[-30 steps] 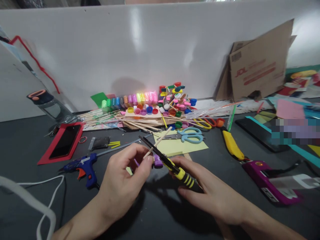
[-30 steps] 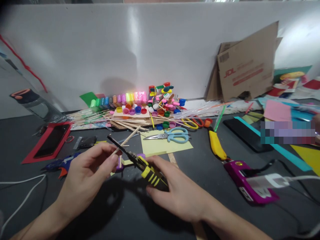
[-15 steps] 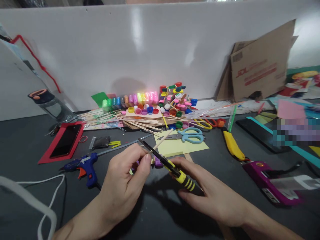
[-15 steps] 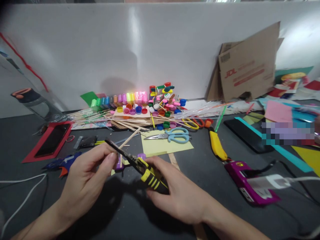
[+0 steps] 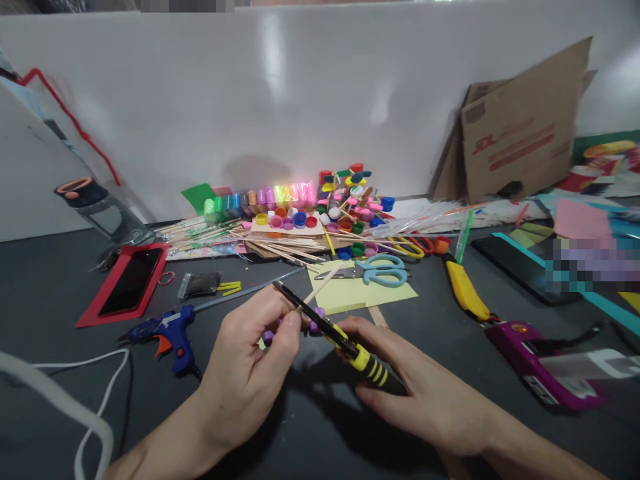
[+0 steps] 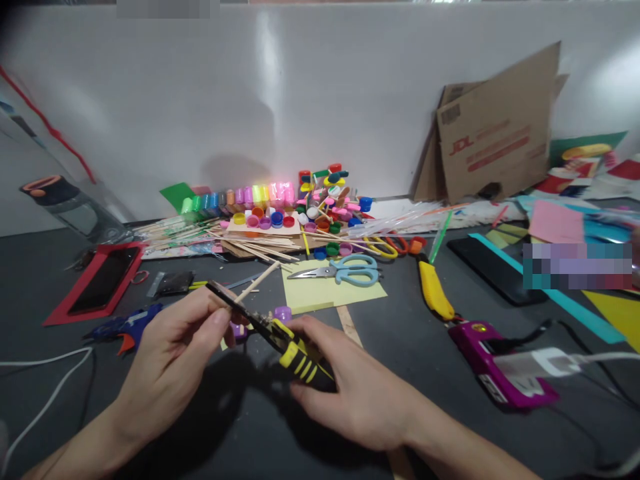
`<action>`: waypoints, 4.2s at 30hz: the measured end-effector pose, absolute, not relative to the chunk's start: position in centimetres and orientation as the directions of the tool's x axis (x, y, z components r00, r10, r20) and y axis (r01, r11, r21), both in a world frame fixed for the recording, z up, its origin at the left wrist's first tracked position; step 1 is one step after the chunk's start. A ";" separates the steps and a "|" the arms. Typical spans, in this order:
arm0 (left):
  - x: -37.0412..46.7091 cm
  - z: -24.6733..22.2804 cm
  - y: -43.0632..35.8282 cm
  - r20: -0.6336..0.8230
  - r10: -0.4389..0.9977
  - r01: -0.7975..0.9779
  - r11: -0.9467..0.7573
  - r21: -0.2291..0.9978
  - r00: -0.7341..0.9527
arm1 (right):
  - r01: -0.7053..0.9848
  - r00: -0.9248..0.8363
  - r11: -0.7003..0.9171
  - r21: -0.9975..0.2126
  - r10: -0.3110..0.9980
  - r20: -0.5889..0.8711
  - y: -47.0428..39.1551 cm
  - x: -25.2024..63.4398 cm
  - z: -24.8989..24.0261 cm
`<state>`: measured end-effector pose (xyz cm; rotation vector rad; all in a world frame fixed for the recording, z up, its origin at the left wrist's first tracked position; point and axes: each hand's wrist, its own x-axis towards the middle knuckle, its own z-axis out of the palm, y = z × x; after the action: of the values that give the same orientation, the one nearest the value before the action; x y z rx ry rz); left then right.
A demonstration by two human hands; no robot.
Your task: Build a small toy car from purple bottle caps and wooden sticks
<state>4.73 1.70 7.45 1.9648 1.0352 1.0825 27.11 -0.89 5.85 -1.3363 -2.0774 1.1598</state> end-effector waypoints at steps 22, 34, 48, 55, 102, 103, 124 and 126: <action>4.1 7.5 2.6 0.235 0.917 0.356 -0.347 0.868 0.322 | 0.580 -0.395 0.210 -0.787 0.918 -0.047 -0.8 27.5 5.9; 2.6 6.2 5.9 0.228 0.956 0.494 -0.290 0.820 0.184 | 0.642 -0.320 0.153 -0.752 0.944 -0.082 0.2 28.4 5.0; 1.3 -3.0 11.2 0.204 0.904 0.746 -0.426 0.512 0.376 | 0.693 -0.226 0.136 -0.708 0.974 -0.034 1.9 30.7 3.6; 1.3 -2.9 11.0 0.194 0.884 0.795 -0.468 0.386 0.426 | 0.707 -0.255 0.145 -0.693 0.965 -0.058 2.0 30.4 3.9; 3.7 7.9 3.0 0.088 0.924 -0.033 -0.082 0.996 0.372 | -0.316 -0.237 0.170 -0.933 0.939 0.251 3.3 22.1 8.4; 3.8 8.0 2.9 0.108 0.928 -0.020 -0.108 0.994 0.356 | -0.333 -0.243 0.163 -0.929 0.937 0.251 3.3 22.1 8.4; 4.1 7.8 2.1 0.068 0.941 -0.044 -0.056 0.997 0.333 | -0.346 -0.259 0.116 -0.931 0.942 0.214 2.6 22.1 8.9; 4.3 8.1 2.0 0.109 0.947 -0.017 -0.109 0.994 0.301 | -0.318 -0.263 0.134 -0.938 0.939 0.223 2.6 22.2 9.0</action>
<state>4.27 1.97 8.13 1.4179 0.9251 1.0563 22.16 2.56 9.03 -0.6945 -1.2694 1.4071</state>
